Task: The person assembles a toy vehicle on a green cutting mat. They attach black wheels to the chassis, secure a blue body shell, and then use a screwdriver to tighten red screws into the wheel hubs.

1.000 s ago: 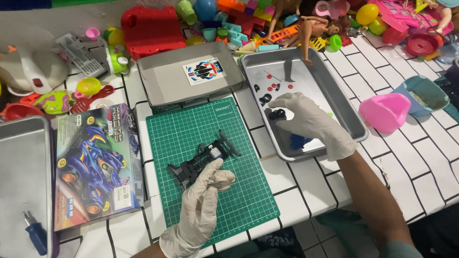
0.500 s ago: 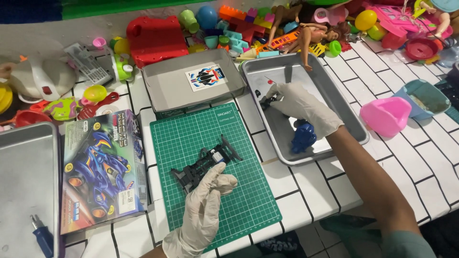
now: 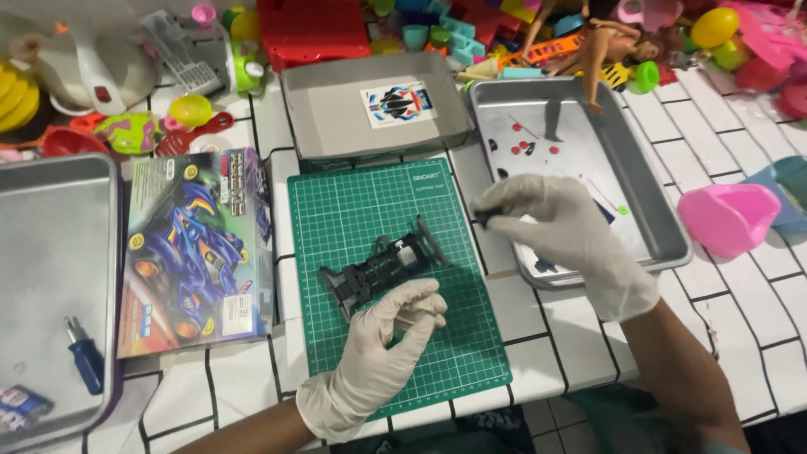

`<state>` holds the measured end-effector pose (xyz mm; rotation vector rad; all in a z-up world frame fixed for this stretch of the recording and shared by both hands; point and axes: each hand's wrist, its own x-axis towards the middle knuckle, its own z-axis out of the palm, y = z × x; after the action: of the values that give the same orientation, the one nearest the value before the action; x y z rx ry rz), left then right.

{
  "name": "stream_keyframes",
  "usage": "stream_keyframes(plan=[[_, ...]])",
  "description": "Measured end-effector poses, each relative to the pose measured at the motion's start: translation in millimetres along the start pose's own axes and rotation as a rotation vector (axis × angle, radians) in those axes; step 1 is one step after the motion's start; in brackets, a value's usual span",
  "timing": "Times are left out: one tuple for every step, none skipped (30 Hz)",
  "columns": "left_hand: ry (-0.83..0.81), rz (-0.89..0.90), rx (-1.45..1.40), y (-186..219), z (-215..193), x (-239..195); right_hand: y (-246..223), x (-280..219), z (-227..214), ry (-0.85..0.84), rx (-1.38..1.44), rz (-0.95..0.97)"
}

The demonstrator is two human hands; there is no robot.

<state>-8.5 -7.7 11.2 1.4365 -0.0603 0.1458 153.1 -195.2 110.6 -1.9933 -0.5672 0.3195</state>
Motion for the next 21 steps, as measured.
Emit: stream_keyframes(plan=[[0.013,-0.018,0.004,1,-1,0,8,-10,14,-0.017,0.012,0.009],[0.004,-0.068,-0.111,1,-1,1,15,-20,26,-0.139,0.112,-0.156],[-0.005,-0.113,-0.221,2,-3,3,22,-30,40,-0.256,0.217,-0.326],[0.007,-0.126,-0.212,-14,-4,1,27,-31,52,-0.266,0.234,-0.322],[0.054,-0.019,-0.187,-30,-4,-2,32,-34,63,-0.146,0.081,-0.571],[0.099,0.089,-0.160,-46,-5,-6,36,-37,74,-0.021,-0.077,-0.813],[0.108,0.075,-0.157,-49,-5,-5,43,-39,80,-0.028,-0.064,-0.804],[0.158,0.014,-0.167,-51,-5,-4,49,-41,86,0.004,-0.106,-0.838],[0.206,-0.041,-0.178,-53,-5,0,55,-42,90,0.039,-0.154,-0.874],[0.211,-0.050,-0.178,-52,-5,-1,53,-43,91,0.033,-0.147,-0.868],[0.233,-0.033,-0.218,-51,-5,-1,51,-43,91,0.067,-0.156,-0.881],[0.256,-0.015,-0.259,-50,-6,-1,50,-43,92,0.100,-0.164,-0.894],[0.257,-0.021,-0.258,-47,-6,-1,55,-47,92,0.098,-0.161,-0.889],[0.238,0.020,-0.166,-43,-6,-2,61,-50,92,0.233,-0.312,-0.929],[0.218,0.062,-0.075,-40,-6,-2,67,-53,91,0.369,-0.466,-0.965],[0.218,0.058,-0.075,-36,-6,-2,61,-53,90,0.368,-0.465,-0.961],[0.212,0.041,-0.066,-32,-6,0,55,-52,89,0.242,-0.314,-0.888],[0.207,0.023,-0.057,-28,-5,1,49,-51,87,0.117,-0.164,-0.810],[0.205,0.021,-0.058,-24,-5,2,57,-52,91,0.118,-0.164,-0.807],[0.199,0.013,-0.053,-19,-5,3,64,-52,95,0.137,-0.098,-0.819],[0.192,0.005,-0.047,-14,-5,5,71,-52,100,0.156,-0.031,-0.832]])
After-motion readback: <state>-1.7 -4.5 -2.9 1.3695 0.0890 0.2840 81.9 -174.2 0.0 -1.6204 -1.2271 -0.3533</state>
